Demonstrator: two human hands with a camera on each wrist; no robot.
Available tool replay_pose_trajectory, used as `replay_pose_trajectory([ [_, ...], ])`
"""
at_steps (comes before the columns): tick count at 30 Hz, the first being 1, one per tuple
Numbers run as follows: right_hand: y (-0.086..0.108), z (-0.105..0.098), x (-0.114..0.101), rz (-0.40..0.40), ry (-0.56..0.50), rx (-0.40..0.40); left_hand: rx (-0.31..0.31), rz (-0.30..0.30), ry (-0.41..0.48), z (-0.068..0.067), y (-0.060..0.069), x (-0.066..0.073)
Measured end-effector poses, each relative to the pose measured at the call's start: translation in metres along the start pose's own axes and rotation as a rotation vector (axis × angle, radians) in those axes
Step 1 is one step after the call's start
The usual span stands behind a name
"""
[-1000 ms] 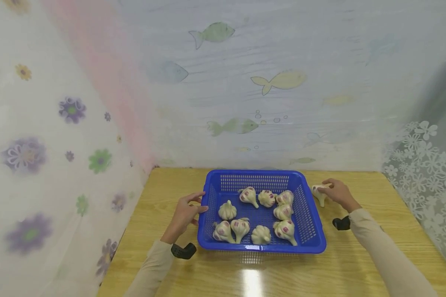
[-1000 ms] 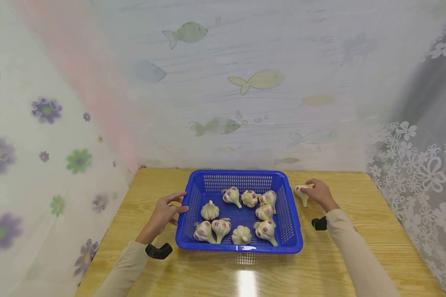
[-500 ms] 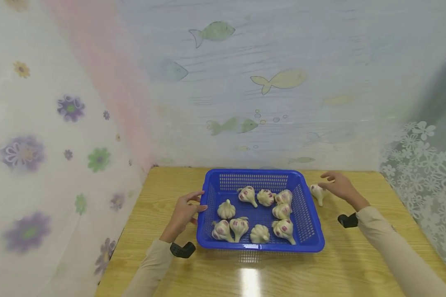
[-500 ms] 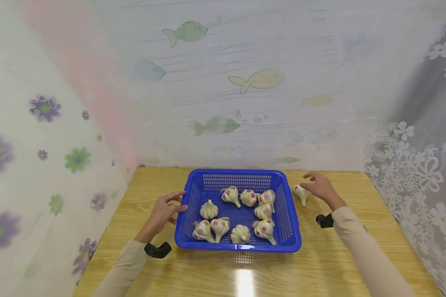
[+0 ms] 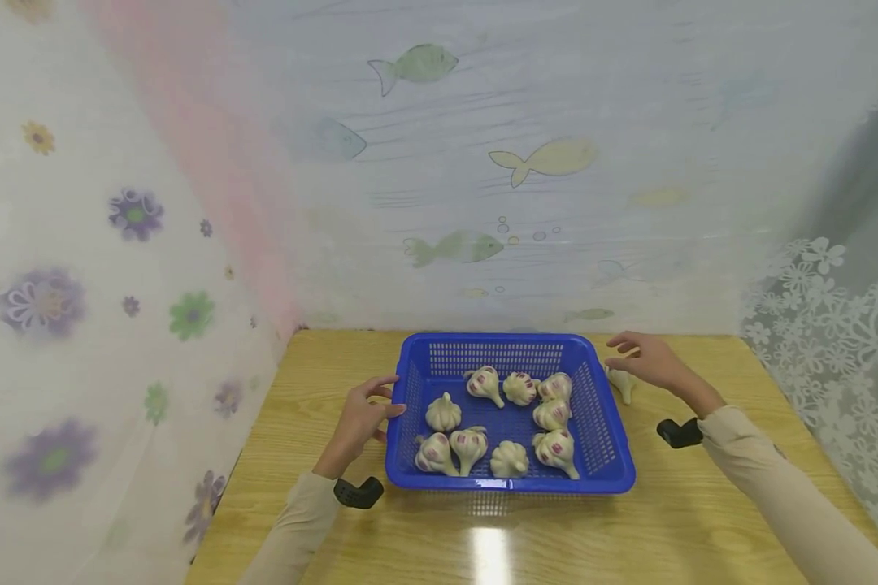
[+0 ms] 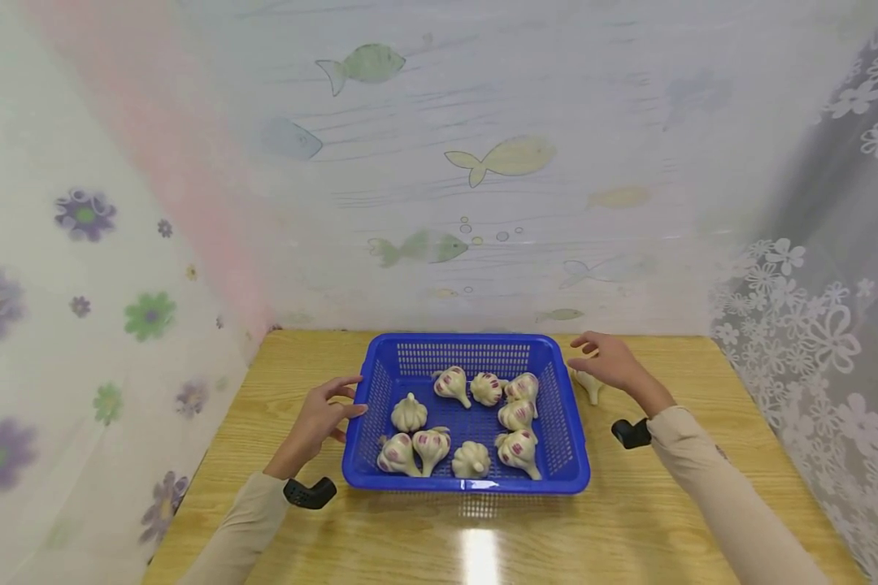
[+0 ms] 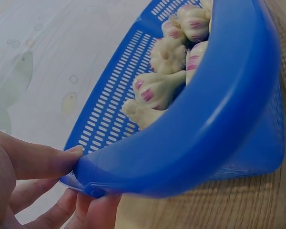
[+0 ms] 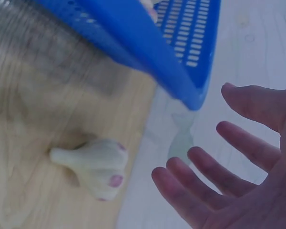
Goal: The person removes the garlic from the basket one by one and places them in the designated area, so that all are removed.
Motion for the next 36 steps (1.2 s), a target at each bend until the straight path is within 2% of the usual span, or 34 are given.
replay_pose_trajectory([
  [11, 0.010, 0.006, -0.031, -0.063, -0.055, -0.081, -0.005, 0.009, 0.000, 0.000, 0.000, 0.000],
  [20, 0.016, 0.018, -0.047, -0.121, -0.072, -0.125, -0.005, 0.006, -0.005, 0.000, 0.001, 0.002],
  [26, 0.018, 0.027, -0.054, -0.146, -0.127, -0.194, -0.003, 0.000, 0.001, 0.001, 0.000, 0.000],
  [36, 0.022, 0.050, -0.065, -0.108, -0.195, -0.354, -0.014, 0.011, 0.007, 0.000, -0.001, -0.001],
])
Point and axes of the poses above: each hand's wrist, its own y-axis away from the middle knuckle, its own z-axis out of the palm, x = y × z, the point moved 1 cm from there along -y, towards the middle knuckle, and after that the axes turned 14 degrees about z, right-handed, at the moved point
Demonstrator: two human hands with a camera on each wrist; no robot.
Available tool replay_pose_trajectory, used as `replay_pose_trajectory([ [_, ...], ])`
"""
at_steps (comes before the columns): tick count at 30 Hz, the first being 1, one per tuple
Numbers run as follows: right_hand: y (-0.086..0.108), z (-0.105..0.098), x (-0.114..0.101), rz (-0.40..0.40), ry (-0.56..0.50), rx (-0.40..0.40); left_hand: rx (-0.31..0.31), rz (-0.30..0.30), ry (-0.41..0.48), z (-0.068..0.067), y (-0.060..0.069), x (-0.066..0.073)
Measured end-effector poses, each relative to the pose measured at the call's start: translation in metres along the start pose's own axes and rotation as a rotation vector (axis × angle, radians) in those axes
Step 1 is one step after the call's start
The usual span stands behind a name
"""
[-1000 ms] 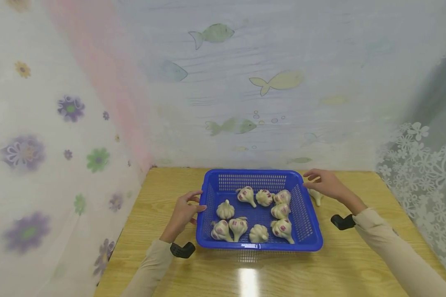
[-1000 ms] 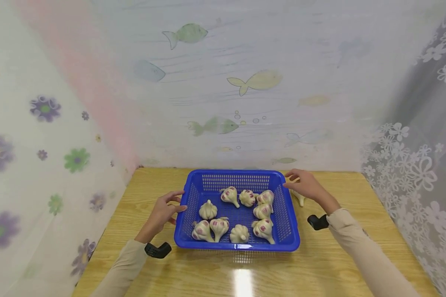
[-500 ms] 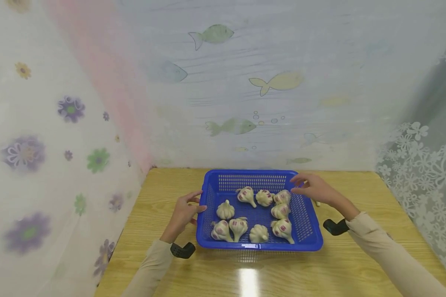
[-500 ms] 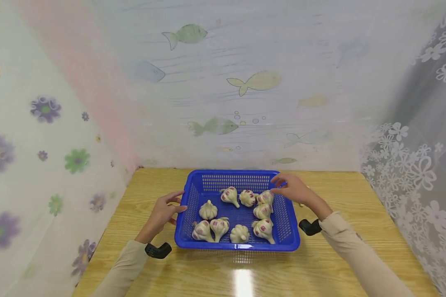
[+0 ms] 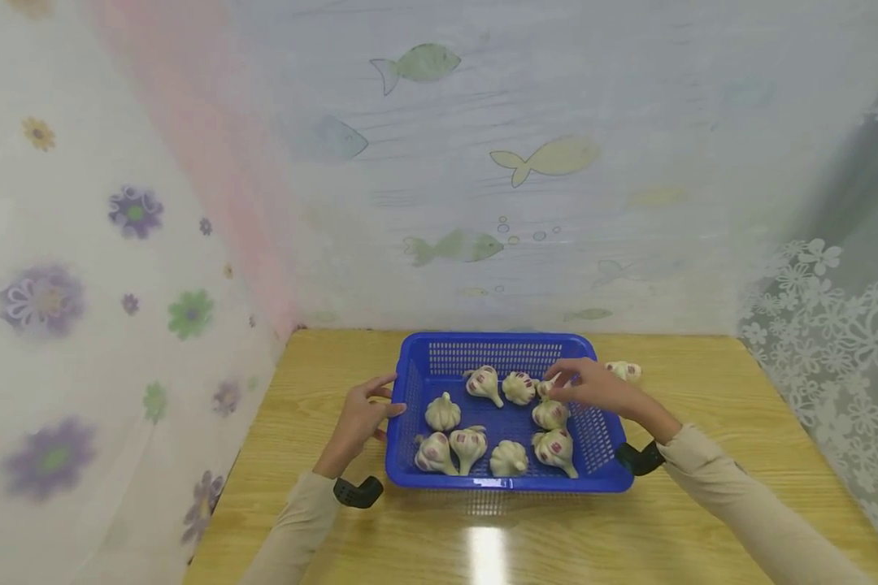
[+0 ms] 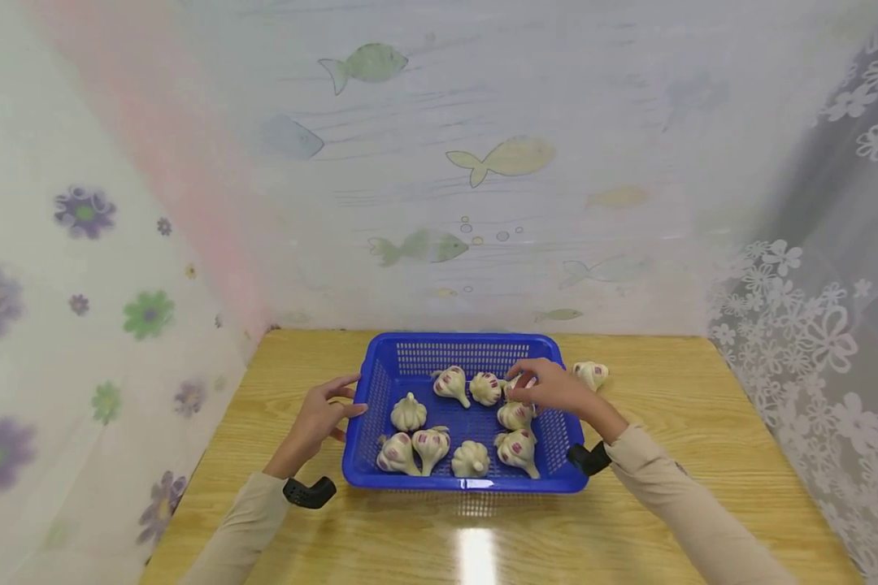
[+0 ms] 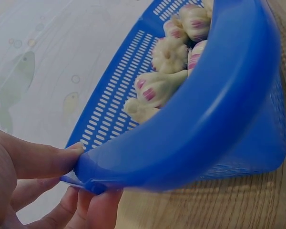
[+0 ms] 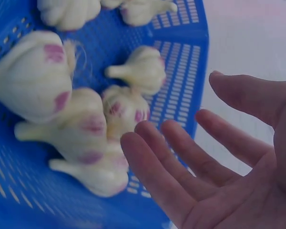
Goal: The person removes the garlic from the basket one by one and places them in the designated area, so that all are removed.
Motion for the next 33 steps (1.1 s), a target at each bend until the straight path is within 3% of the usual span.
replay_pose_trajectory([
  [10, -0.008, 0.022, -0.001, 0.047, -0.081, -0.140, 0.001, -0.011, 0.015, 0.000, 0.000, 0.000],
  [17, -0.014, 0.038, -0.007, 0.135, -0.151, -0.212, 0.003, -0.013, 0.016, 0.000, 0.000, -0.001],
  [28, -0.027, 0.067, -0.011, 0.268, -0.099, -0.227, 0.001, -0.004, 0.016, 0.000, 0.000, 0.001],
  [33, -0.037, 0.078, -0.014, 0.288, -0.048, -0.260, 0.000, -0.009, 0.029, 0.000, 0.001, -0.001],
])
Point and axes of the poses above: each hand's wrist, its own y-axis away from the middle knuckle, its own z-axis out of the palm, x = y × z, the point moved 1 cm from there along -y, towards the middle knuckle, and after that the axes turned 14 degrees about z, right-handed, at the moved point
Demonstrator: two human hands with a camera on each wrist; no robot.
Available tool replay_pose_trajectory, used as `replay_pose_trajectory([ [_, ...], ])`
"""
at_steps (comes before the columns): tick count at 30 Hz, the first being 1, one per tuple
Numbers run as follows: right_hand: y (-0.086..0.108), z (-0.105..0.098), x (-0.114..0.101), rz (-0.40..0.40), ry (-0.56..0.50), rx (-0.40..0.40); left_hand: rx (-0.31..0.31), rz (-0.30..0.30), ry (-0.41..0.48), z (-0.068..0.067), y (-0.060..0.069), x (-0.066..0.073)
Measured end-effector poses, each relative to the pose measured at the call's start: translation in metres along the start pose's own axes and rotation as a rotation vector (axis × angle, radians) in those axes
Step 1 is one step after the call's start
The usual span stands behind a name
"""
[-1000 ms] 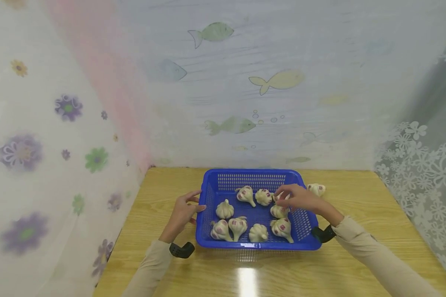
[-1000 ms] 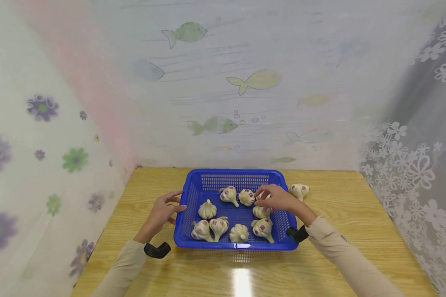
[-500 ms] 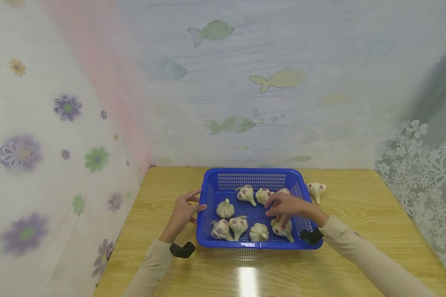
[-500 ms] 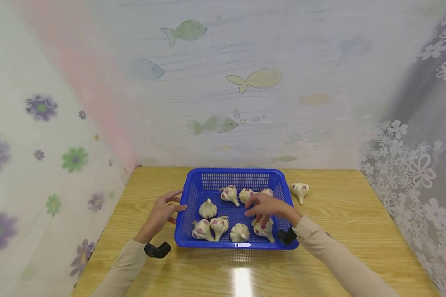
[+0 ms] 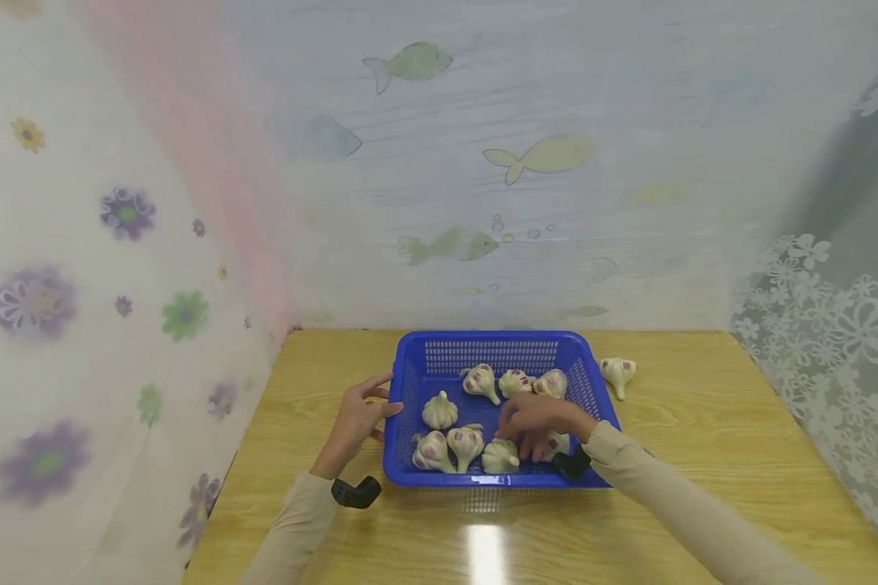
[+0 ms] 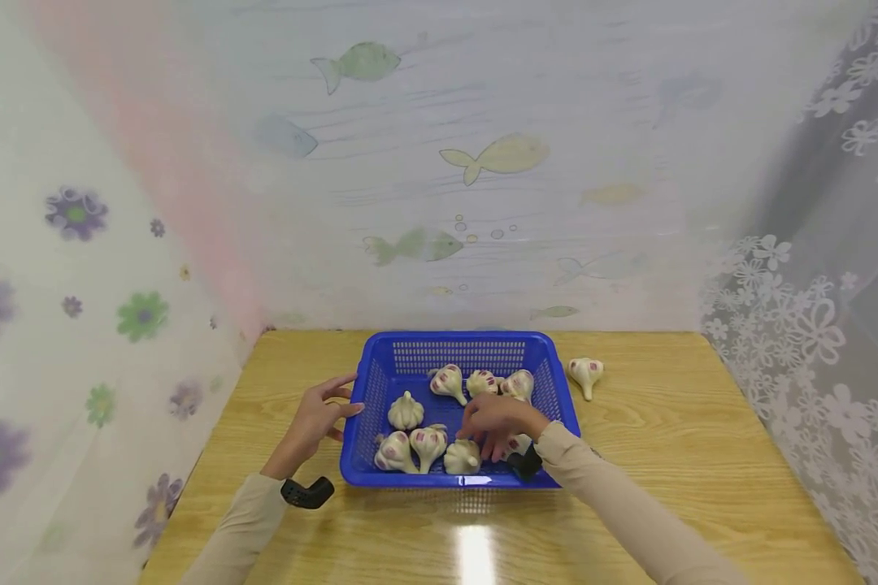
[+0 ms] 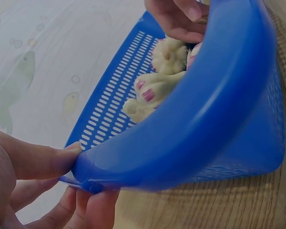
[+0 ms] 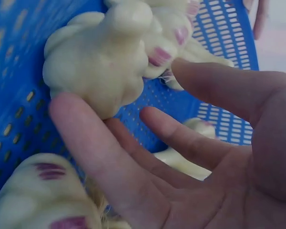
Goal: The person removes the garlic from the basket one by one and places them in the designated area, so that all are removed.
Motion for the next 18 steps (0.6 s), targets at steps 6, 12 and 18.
replay_pose_trajectory([
  [6, -0.009, 0.007, -0.007, 0.073, 0.110, -0.011, 0.002, -0.003, -0.005, -0.001, 0.001, -0.001],
  [12, -0.009, 0.010, -0.014, 0.097, 0.170, -0.045, 0.002, -0.004, -0.004, 0.000, 0.001, 0.000],
  [18, -0.016, 0.012, -0.016, 0.111, 0.155, -0.097, 0.003, -0.003, -0.001, 0.000, 0.000, -0.001],
])
Point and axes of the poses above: each hand's wrist, its own y-axis away from the middle knuckle, its own z-axis out of the palm, x = y × z, the point moved 1 cm from there along -y, towards the middle knuckle, and after that the axes turned 14 degrees about z, right-handed, at the moved point
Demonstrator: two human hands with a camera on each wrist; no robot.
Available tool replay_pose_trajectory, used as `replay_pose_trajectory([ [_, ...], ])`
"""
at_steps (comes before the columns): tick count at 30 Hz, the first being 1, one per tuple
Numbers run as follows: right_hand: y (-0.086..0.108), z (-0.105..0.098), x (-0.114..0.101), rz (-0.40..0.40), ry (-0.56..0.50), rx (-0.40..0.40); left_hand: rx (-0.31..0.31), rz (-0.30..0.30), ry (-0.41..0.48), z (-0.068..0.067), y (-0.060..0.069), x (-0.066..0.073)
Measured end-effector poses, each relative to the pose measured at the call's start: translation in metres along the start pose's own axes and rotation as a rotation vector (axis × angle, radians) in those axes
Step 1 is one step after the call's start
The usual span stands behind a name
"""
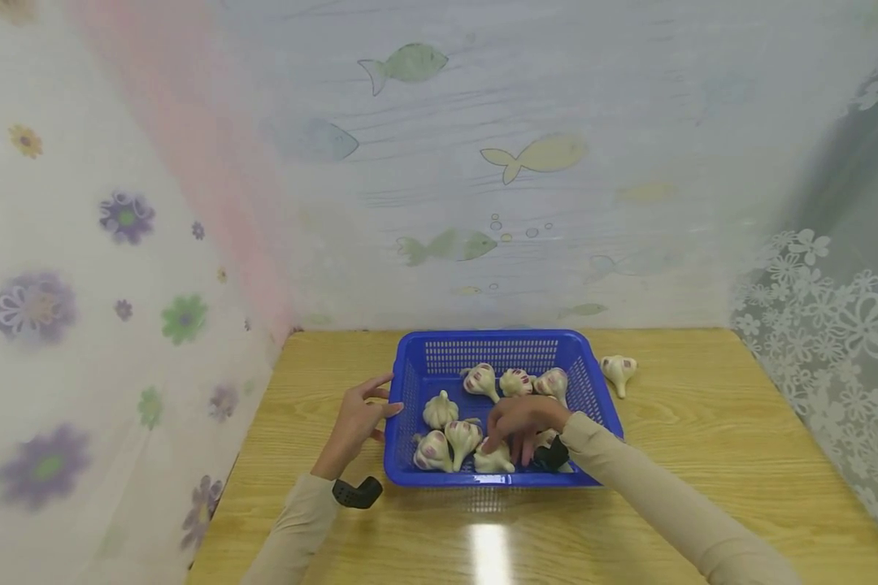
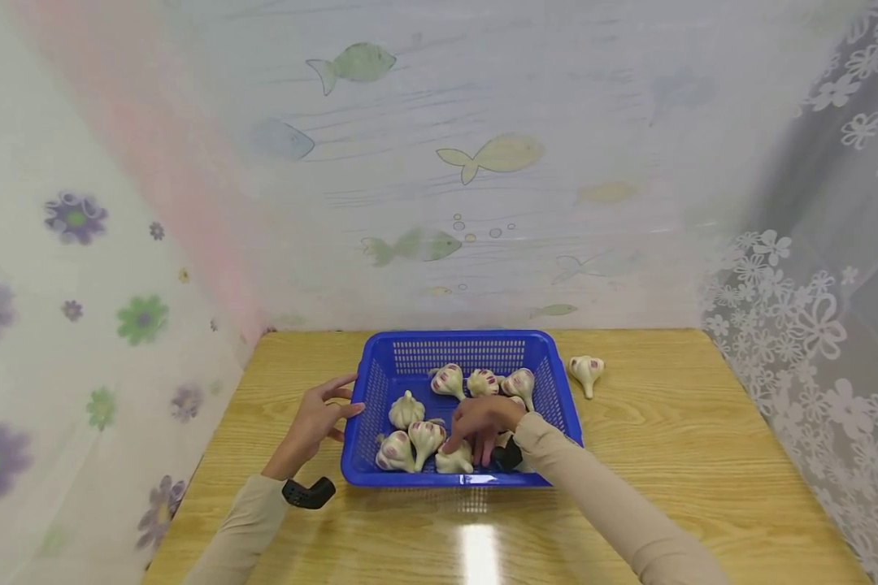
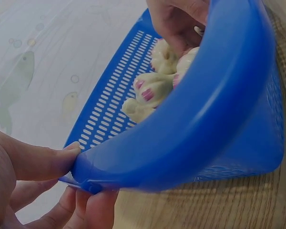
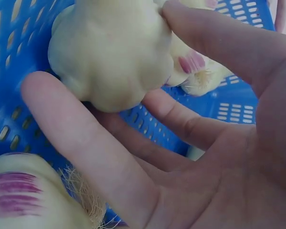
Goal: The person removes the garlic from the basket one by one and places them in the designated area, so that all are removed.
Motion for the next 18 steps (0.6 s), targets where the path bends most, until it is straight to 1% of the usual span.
replay_pose_trajectory([
  [3, -0.003, 0.001, 0.000, -0.005, -0.024, -0.018, 0.000, -0.001, 0.001, -0.001, -0.001, 0.000],
  [9, -0.007, 0.004, 0.000, -0.051, -0.102, -0.072, 0.011, -0.015, -0.001, -0.002, 0.002, -0.001],
  [18, -0.016, 0.001, 0.004, -0.081, -0.163, -0.094, 0.002, -0.006, -0.004, 0.000, 0.000, 0.001],
])
Point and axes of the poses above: each hand's wrist, its own y-axis away from the middle knuckle, its own z-axis out of the palm, x = y × z, the point moved 1 cm from there along -y, towards the middle knuckle, and after that the axes turned 14 degrees about z, right-handed, at the moved point
